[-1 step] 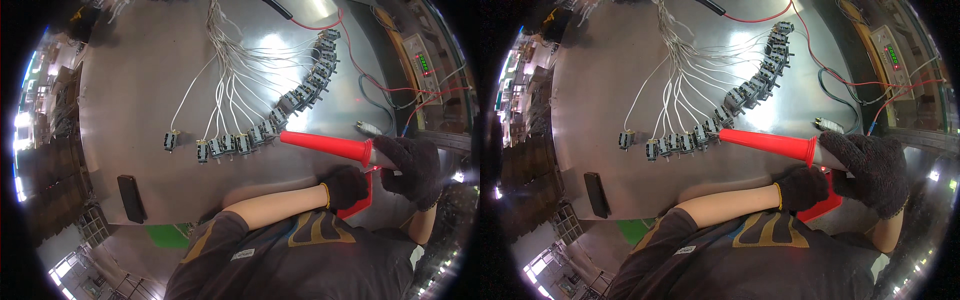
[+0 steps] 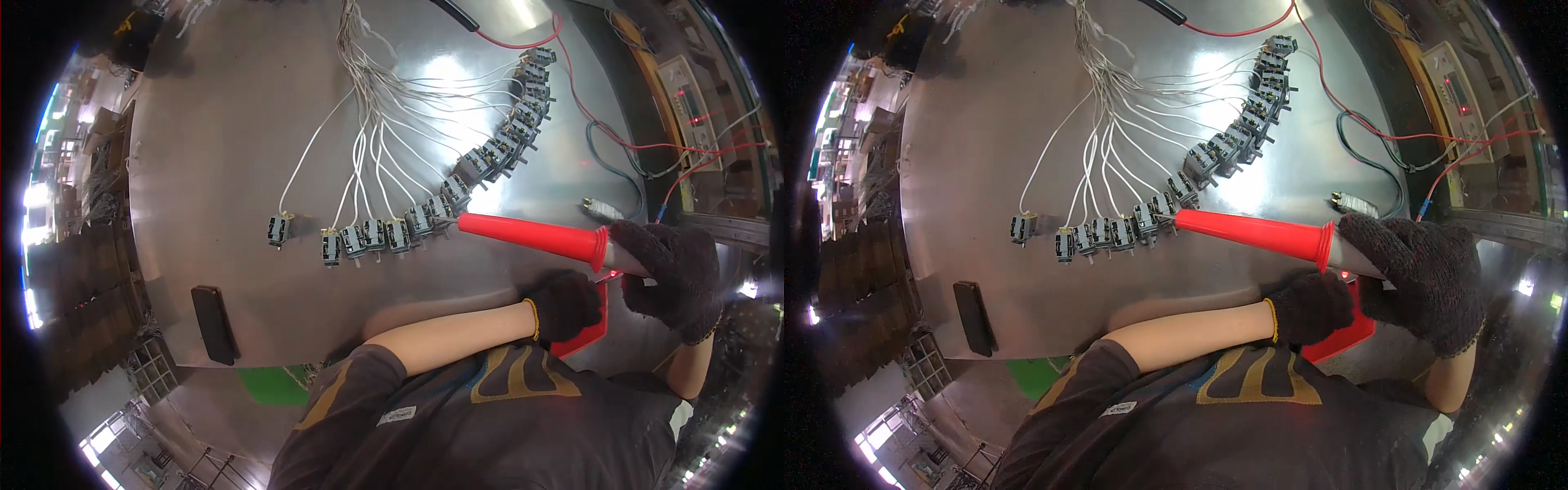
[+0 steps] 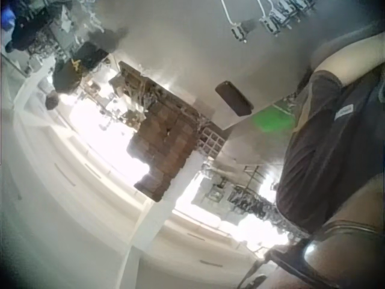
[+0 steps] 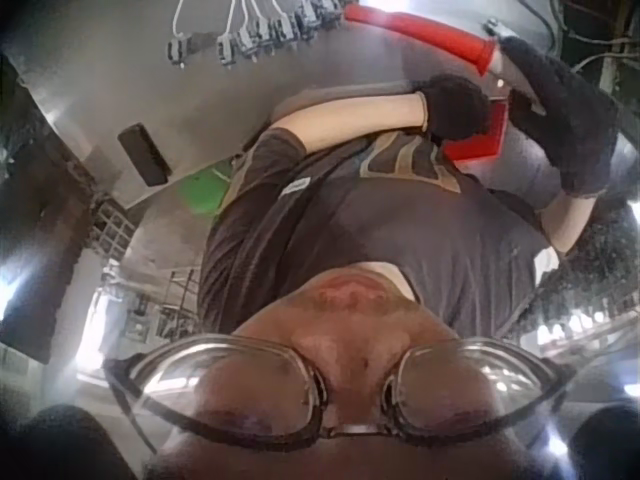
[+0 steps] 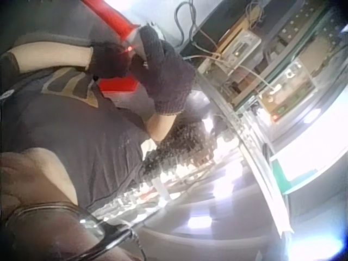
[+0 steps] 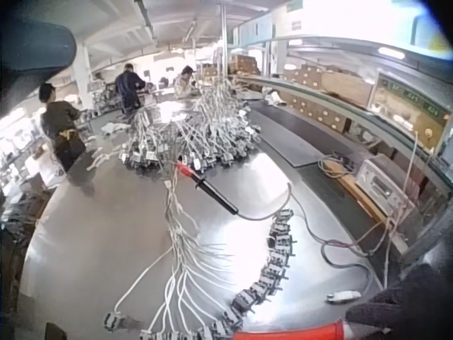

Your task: Testing multiple electronic components arranged on a workbench using a specialized probe.

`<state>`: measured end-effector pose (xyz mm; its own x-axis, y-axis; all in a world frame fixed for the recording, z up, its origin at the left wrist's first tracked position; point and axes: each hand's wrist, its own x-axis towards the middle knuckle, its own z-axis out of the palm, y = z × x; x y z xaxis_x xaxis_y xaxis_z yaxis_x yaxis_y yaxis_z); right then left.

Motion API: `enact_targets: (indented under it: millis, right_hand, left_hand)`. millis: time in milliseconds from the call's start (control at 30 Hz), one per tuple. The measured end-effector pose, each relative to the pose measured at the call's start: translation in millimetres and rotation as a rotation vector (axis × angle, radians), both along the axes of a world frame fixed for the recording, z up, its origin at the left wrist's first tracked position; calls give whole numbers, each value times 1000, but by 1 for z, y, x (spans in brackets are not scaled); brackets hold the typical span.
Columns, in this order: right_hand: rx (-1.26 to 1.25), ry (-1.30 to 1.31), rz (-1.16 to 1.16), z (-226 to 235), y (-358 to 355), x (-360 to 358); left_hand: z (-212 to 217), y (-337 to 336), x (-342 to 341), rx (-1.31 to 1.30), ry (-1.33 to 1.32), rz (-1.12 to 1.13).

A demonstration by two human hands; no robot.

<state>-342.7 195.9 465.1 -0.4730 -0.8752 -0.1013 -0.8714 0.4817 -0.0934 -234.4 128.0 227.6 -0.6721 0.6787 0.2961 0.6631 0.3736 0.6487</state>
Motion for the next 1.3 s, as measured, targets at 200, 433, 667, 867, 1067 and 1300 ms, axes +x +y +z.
enact_targets:
  millis: [200, 433, 667, 867, 1067, 1300]
  right_hand:
    - [56, 16, 22, 9, -10, 1]
    - [84, 56, 59, 17, -17, -2]
    - [89, 82, 86, 19, -19, -3]
    - [104, 62, 54, 20, -13, -1]
    - [118, 66, 43, 23, -17, 1]
    - [93, 81, 80, 20, -15, -1]
  left_hand:
    - [-3, 1, 0, 33, 32, 77]
    - [-2, 9, -1, 68, 22, 75]
    - [-12, 7, 2, 145, 68, 86]
    - [-4, 2, 0, 63, 29, 98]
    - [-9, 6, 0, 116, 133, 129]
    - [-2, 2, -2, 27, 116, 66]
